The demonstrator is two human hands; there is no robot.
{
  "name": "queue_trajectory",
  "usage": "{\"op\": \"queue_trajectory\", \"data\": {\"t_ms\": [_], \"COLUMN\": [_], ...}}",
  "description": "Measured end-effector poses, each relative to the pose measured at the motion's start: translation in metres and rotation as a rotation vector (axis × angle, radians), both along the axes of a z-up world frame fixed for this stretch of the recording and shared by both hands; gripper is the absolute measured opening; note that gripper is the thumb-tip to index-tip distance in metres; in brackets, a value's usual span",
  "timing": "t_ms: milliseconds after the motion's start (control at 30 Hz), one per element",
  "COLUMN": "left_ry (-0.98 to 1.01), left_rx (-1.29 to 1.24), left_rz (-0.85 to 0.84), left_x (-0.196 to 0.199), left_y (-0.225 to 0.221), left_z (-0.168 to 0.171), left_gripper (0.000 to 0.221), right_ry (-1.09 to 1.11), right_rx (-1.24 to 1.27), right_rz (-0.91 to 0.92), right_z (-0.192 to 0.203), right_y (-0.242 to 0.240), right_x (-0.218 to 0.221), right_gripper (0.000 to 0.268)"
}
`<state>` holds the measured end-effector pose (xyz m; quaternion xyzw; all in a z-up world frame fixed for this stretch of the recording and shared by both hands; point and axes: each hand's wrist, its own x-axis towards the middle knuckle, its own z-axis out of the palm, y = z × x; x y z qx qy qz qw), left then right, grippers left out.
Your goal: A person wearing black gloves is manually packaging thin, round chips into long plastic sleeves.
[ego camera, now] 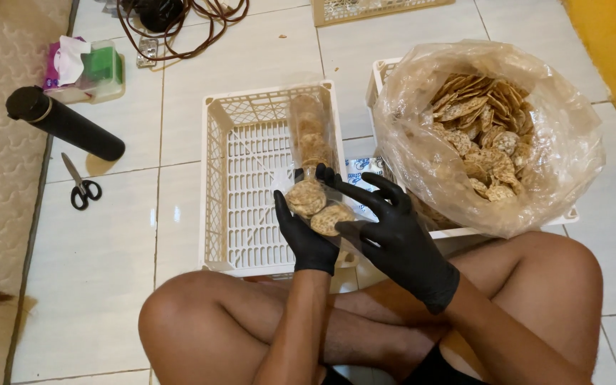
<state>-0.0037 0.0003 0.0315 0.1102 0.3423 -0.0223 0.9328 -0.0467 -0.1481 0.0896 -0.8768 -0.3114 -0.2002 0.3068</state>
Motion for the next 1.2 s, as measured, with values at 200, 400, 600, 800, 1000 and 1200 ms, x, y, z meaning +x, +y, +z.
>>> {"op": "queue_trajectory", "data": {"t_ms": [200,400,600,800,1000,1200], "left_ry": [-0.056,-0.022,0.034,0.053,-0.058,-0.322], "left_rx": [-0.02,0.12,0.137,0.188,0.122,-0.123], "left_rz": [0.052,0.071,0.035,-0.019,-0.065,-0.058], "left_x": [0.002,-0.003,-0.001,0.002,-0.001,0.0], "left_y": [-0.006,0.0,-0.005,-0.007,0.007,0.021], "left_z": [0.014,0.026,0.018,-0.003,-0.034,-0.056], "left_gripper": [0.071,0.083,0.084,0.079,0.077,0.051], "right_ry": [-0.05,-0.064,-0.122,-0.023,0.028,0.075], "right_rx": [-0.026,0.043,-0.075,0.111,0.203,0.596], "right_rz": [0.027,0.044,-0.155,-0.078,0.016,-0.423], "right_z": [-0.001,0.005,-0.005,0.006,0.02,0.023], "right_y": [0.006,0.003,-0.011,-0.011,-0.013,-0.129], "right_x": [-0.003,-0.006,-0.01,-0.007,-0.005,0.047], "right_gripper": [0.013,0.009,0.005,0.004,0.007,0.008]}}
